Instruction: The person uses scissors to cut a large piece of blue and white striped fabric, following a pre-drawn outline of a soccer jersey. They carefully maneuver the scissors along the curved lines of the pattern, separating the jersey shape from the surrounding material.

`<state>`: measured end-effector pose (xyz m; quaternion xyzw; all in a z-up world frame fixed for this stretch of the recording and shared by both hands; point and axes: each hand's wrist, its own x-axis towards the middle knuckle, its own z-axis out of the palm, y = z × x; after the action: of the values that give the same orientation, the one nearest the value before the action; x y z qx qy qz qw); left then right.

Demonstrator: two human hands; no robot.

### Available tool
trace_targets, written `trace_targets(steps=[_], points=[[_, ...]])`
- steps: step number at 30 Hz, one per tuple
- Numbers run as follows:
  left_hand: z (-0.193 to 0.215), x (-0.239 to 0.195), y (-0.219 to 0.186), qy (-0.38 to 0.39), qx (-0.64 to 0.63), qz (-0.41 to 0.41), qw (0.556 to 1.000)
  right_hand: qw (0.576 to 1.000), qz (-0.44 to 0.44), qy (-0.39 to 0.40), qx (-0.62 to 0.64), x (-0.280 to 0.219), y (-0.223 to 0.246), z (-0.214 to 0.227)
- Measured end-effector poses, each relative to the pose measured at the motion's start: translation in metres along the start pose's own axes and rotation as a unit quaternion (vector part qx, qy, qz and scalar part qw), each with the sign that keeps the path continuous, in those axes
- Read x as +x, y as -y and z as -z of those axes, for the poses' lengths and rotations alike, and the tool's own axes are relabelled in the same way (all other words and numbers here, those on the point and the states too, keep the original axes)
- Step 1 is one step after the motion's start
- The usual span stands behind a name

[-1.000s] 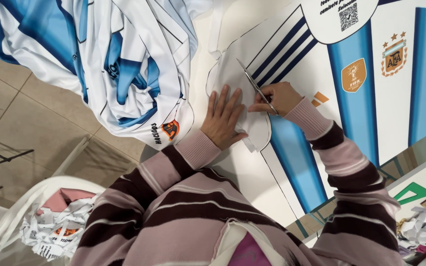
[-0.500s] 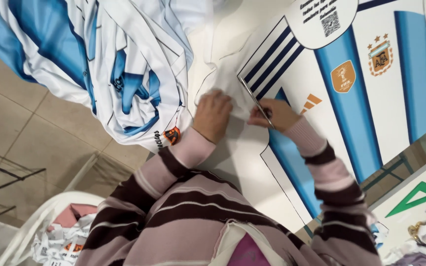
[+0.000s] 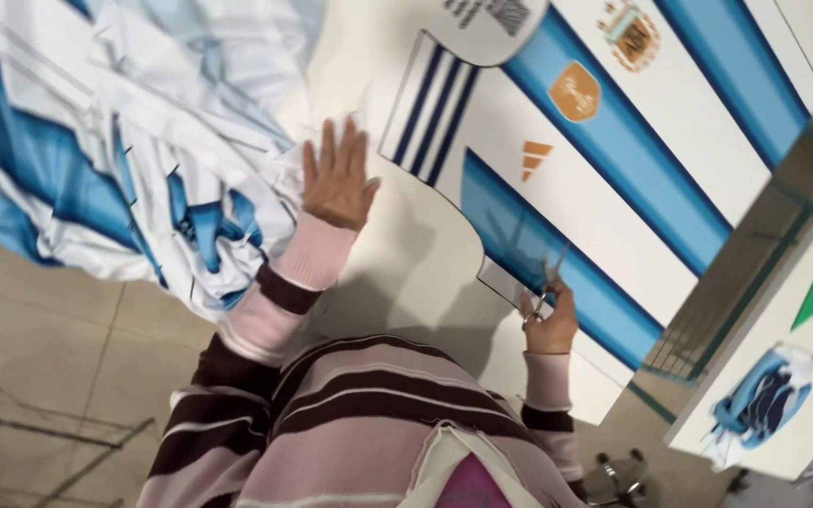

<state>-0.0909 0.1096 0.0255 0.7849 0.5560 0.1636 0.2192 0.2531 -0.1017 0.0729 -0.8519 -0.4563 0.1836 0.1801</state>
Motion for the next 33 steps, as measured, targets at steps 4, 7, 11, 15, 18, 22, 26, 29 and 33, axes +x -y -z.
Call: trace_targets(steps=[4,7,11,15,18,22,26,29,33], points=[[-0.017,-0.026,-0.001,0.037,0.065,0.015,0.997,0.998,0.055,-0.039,-0.018,-0.035,-0.024,0.005],[-0.009,-0.048,-0.012,0.021,0.131,0.013,0.991,0.998,0.023,-0.048,-0.017,-0.043,-0.05,0.004],[-0.002,-0.067,-0.016,0.074,0.141,0.071,0.985,0.994,0.093,-0.053,-0.011,-0.048,-0.071,0.009],[0.016,-0.044,-0.01,0.026,0.071,0.145,0.987,0.994,0.057,-0.002,0.097,-0.043,-0.024,0.007],[0.021,-0.013,-0.008,-0.028,0.048,0.087,0.995,0.94,-0.138,0.187,0.251,-0.051,0.003,-0.032],[-0.023,-0.014,0.025,-0.047,0.092,0.029,0.994,0.893,-0.067,0.251,0.367,-0.076,0.075,-0.087],[-0.025,0.005,0.061,0.106,-0.042,0.026,0.993,0.81,-0.137,0.308,0.48,-0.085,0.129,-0.146],[-0.005,0.006,0.057,0.163,-0.188,0.054,0.967,0.8,-0.193,0.297,0.484,-0.098,0.149,-0.16],[0.011,0.026,0.049,0.305,-0.239,0.096,0.917,0.798,-0.189,0.28,0.499,-0.092,0.154,-0.185]])
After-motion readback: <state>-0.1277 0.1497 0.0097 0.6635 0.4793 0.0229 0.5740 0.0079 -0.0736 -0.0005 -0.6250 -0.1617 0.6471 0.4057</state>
